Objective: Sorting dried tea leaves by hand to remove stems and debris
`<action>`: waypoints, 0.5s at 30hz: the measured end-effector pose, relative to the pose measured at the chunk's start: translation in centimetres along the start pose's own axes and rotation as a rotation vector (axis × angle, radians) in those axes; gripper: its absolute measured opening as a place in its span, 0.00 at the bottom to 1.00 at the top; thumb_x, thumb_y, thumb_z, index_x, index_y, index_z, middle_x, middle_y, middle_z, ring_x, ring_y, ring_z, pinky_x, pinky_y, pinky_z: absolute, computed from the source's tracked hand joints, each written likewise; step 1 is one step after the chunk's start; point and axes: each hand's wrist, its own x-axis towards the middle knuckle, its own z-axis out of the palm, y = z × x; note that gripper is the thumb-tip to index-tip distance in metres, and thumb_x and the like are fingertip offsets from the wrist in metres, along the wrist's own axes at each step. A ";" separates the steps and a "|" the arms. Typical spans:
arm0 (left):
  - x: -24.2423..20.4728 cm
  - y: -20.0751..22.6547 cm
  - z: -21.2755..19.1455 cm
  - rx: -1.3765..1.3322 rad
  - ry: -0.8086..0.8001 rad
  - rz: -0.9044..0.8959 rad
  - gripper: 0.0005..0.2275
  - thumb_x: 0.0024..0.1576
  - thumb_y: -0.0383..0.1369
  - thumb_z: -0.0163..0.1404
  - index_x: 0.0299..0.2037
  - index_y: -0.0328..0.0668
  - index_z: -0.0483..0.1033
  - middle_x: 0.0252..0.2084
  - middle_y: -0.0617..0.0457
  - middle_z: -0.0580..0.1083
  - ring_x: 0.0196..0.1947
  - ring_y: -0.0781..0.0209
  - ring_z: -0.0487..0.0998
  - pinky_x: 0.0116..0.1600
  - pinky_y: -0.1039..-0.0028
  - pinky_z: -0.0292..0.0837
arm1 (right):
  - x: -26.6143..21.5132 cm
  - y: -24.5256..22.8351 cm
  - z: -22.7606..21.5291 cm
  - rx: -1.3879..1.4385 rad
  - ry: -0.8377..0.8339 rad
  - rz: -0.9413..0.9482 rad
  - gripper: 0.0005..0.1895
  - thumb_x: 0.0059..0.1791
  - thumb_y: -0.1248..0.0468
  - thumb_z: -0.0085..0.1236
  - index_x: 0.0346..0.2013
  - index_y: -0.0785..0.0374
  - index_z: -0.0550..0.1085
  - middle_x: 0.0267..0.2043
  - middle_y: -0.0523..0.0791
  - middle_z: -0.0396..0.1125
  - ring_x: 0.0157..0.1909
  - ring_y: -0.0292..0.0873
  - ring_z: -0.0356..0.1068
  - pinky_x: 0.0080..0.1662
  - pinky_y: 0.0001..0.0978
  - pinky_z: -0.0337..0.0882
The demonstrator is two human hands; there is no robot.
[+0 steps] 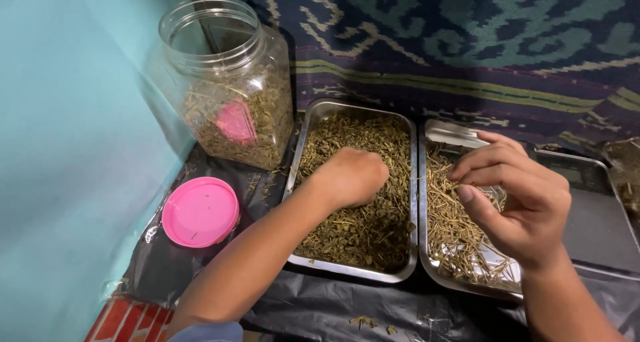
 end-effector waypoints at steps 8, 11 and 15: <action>0.1 0.3 0.4 0.002 -0.029 -0.019 0.16 0.50 0.07 0.34 0.27 0.37 0.72 0.22 0.56 0.65 0.20 0.71 0.65 0.24 0.85 0.70 | 0.1 -0.4 0.0 -0.022 0.003 0.009 0.10 0.49 0.68 0.54 0.23 0.70 0.72 0.32 0.52 0.71 0.36 0.46 0.73 0.63 0.51 0.70; 0.3 0.2 0.8 0.031 -0.026 -0.008 0.17 0.51 0.08 0.34 0.27 0.38 0.72 0.22 0.57 0.65 0.20 0.72 0.64 0.24 0.85 0.70 | 0.1 -0.4 0.0 -0.025 0.013 0.016 0.11 0.49 0.68 0.53 0.23 0.70 0.72 0.31 0.53 0.70 0.36 0.46 0.72 0.63 0.52 0.70; 0.4 0.1 0.9 0.043 -0.030 0.007 0.17 0.51 0.07 0.33 0.26 0.38 0.71 0.22 0.56 0.65 0.20 0.71 0.63 0.24 0.85 0.70 | 0.2 -0.4 -0.1 -0.032 0.021 0.003 0.11 0.49 0.68 0.54 0.23 0.70 0.71 0.31 0.53 0.70 0.36 0.47 0.72 0.63 0.52 0.71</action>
